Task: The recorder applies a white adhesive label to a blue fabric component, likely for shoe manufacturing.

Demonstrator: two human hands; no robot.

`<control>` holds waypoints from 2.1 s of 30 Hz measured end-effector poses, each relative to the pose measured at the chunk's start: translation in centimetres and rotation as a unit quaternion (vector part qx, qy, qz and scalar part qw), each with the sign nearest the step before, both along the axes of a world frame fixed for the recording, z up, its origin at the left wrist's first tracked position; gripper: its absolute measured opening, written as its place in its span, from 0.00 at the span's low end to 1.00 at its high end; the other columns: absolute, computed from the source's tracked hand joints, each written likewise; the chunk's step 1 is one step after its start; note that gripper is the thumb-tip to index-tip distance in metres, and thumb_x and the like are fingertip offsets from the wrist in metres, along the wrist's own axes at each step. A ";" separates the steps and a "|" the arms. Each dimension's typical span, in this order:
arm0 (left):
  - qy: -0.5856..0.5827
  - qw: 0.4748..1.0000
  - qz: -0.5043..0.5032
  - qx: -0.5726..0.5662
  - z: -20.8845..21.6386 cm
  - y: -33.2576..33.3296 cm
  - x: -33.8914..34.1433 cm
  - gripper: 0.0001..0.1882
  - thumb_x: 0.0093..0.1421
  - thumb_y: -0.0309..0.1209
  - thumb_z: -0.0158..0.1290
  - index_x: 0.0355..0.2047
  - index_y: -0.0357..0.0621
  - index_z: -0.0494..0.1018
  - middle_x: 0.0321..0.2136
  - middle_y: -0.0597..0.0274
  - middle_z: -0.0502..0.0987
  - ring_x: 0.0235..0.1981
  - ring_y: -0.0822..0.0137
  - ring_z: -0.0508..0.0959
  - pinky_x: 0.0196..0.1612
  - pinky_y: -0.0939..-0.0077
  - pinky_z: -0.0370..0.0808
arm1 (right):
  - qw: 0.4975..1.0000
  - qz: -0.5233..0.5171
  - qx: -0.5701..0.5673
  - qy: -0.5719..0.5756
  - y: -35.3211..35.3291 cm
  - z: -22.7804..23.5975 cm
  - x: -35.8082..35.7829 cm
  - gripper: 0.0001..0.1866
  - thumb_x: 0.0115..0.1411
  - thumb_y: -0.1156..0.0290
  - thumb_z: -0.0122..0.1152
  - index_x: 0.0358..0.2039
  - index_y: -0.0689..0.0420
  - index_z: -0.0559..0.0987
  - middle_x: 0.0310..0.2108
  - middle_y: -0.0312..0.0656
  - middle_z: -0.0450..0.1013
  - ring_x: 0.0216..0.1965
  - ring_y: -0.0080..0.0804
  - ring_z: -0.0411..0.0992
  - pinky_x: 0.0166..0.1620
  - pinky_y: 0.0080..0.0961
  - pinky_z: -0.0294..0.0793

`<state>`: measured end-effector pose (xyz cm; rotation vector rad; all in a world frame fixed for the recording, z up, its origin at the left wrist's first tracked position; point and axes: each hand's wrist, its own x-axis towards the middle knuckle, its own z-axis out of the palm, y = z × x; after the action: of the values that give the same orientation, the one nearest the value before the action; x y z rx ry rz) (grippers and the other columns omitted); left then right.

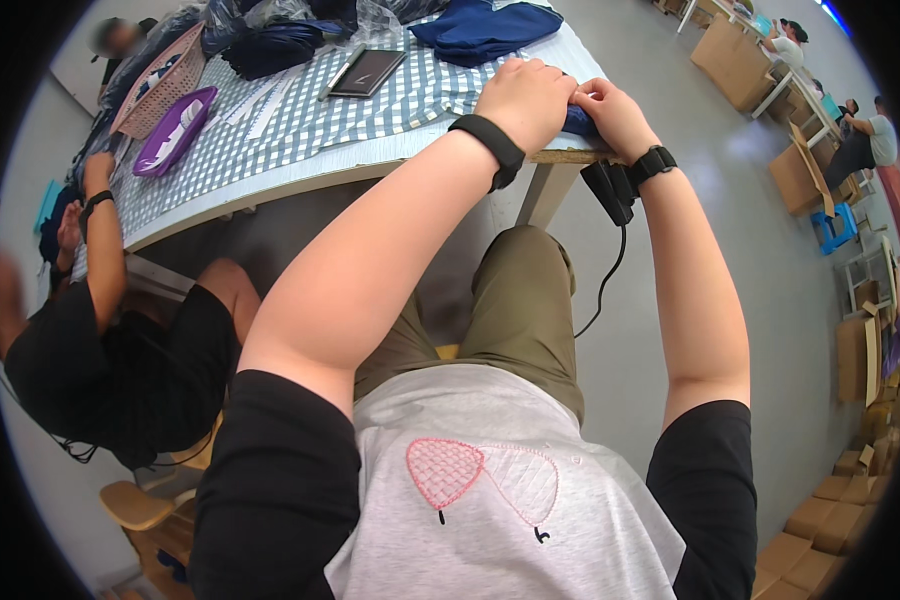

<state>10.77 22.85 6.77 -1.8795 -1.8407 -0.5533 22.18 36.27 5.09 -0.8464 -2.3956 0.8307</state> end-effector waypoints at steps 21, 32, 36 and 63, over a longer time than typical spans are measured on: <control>0.021 0.981 0.031 -0.193 2.4 -0.6 0.7 0.16 0.54 0.38 0.55 0.39 0.42 0.74 0.37 0.58 0.76 0.43 0.58 0.74 0.48 0.64 0.68 | 0.998 0.052 0.016 0.030 -1.2 1.6 1.0 0.13 0.56 0.62 0.58 0.36 0.59 0.75 0.32 0.43 0.75 0.35 0.34 0.73 0.41 0.26 0.70; 0.034 0.993 -0.032 -0.106 1.4 -0.8 -0.3 0.14 0.52 0.35 0.55 0.38 0.43 0.74 0.33 0.58 0.75 0.38 0.57 0.75 0.44 0.63 0.69 | 0.944 0.108 0.311 0.016 -6.2 2.8 3.8 0.18 0.47 0.75 0.60 0.41 0.59 0.70 0.38 0.46 0.72 0.43 0.45 0.69 0.46 0.35 0.68; -0.015 0.990 -0.017 -0.139 1.9 -1.0 -0.2 0.13 0.52 0.36 0.55 0.36 0.43 0.73 0.33 0.56 0.75 0.38 0.54 0.75 0.42 0.62 0.70 | 0.943 0.110 0.313 0.001 -5.7 2.4 3.8 0.19 0.48 0.72 0.63 0.41 0.56 0.70 0.39 0.45 0.72 0.42 0.45 0.69 0.46 0.35 0.67; -0.005 0.991 0.022 -0.133 1.6 -1.8 1.5 0.35 0.52 0.35 0.57 0.58 0.39 0.57 0.38 0.53 0.75 0.41 0.54 0.74 0.45 0.63 0.69 | 0.915 0.144 0.307 -0.217 -4.5 4.9 3.5 0.18 0.54 0.64 0.60 0.47 0.47 0.73 0.35 0.38 0.75 0.40 0.34 0.72 0.49 0.30 0.63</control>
<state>12.25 21.02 8.33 -1.9995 -2.0416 -0.3134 25.66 31.73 9.98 -0.4529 -2.9584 -0.0730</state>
